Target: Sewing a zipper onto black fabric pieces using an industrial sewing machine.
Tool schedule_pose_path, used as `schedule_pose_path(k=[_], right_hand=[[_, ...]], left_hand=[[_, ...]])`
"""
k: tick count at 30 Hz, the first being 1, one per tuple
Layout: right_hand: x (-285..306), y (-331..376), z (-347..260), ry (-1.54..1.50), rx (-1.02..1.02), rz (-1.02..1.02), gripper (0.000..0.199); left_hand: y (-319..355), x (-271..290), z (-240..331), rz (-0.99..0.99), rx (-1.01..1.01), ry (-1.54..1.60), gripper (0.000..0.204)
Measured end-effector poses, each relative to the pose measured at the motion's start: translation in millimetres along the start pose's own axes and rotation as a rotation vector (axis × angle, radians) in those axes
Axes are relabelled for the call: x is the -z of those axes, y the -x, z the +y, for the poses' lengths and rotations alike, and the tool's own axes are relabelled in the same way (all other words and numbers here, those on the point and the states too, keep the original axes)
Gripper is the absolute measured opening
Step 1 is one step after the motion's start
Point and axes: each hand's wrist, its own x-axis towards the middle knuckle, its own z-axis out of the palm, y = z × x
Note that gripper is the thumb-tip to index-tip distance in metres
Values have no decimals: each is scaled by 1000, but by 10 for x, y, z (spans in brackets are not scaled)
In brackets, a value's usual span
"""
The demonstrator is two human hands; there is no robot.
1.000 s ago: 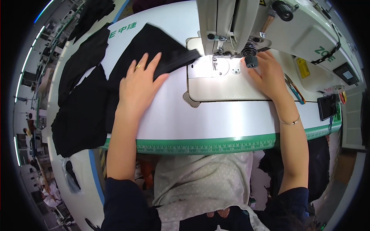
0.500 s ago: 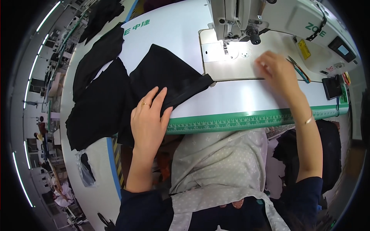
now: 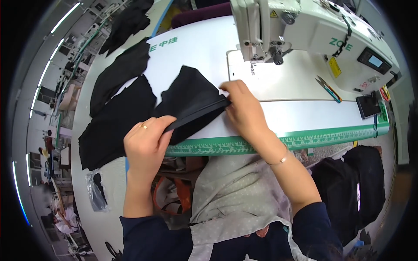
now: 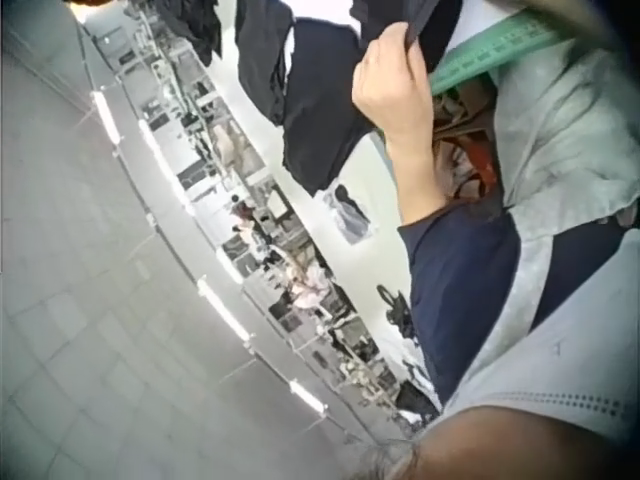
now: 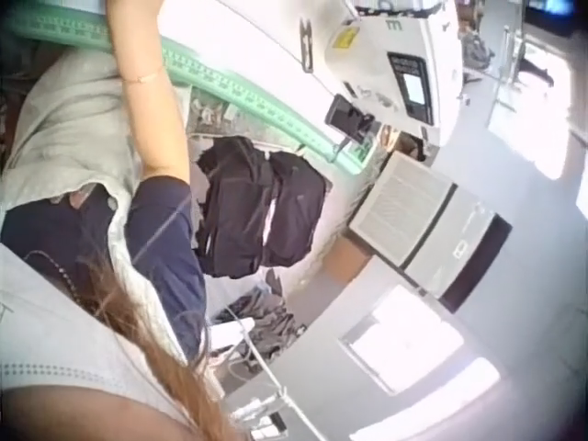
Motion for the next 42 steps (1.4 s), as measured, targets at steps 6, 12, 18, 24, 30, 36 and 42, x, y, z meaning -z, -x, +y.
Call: schedule_pose_path(k=[6, 12, 18, 24, 30, 36, 42], right_hand=[[1042, 178, -557, -604, -200, -441, 32], [1956, 45, -1208, -595, -456, -552, 36], [1507, -7, -530, -470, -206, -531, 28], [1391, 186, -309, -451, -389, -525, 23], [1334, 250, -253, -550, -420, -425, 26], [1313, 298, -311, -638, -570, -406, 29], [1360, 338, -263, -389, -442, -380, 31]], left_hand=[[11, 811, 283, -108, 211, 494, 15], [-121, 774, 100, -543, 206, 1016, 10], [-216, 26, -172, -579, 553, 1232, 10], [-81, -207, -397, -600, 569, 1225, 10], [37, -353, -475, -504, 622, 1311, 11], [79, -405, -509, -493, 620, 1390, 22], [123, -448, -390, -383, 715, 1335, 27]])
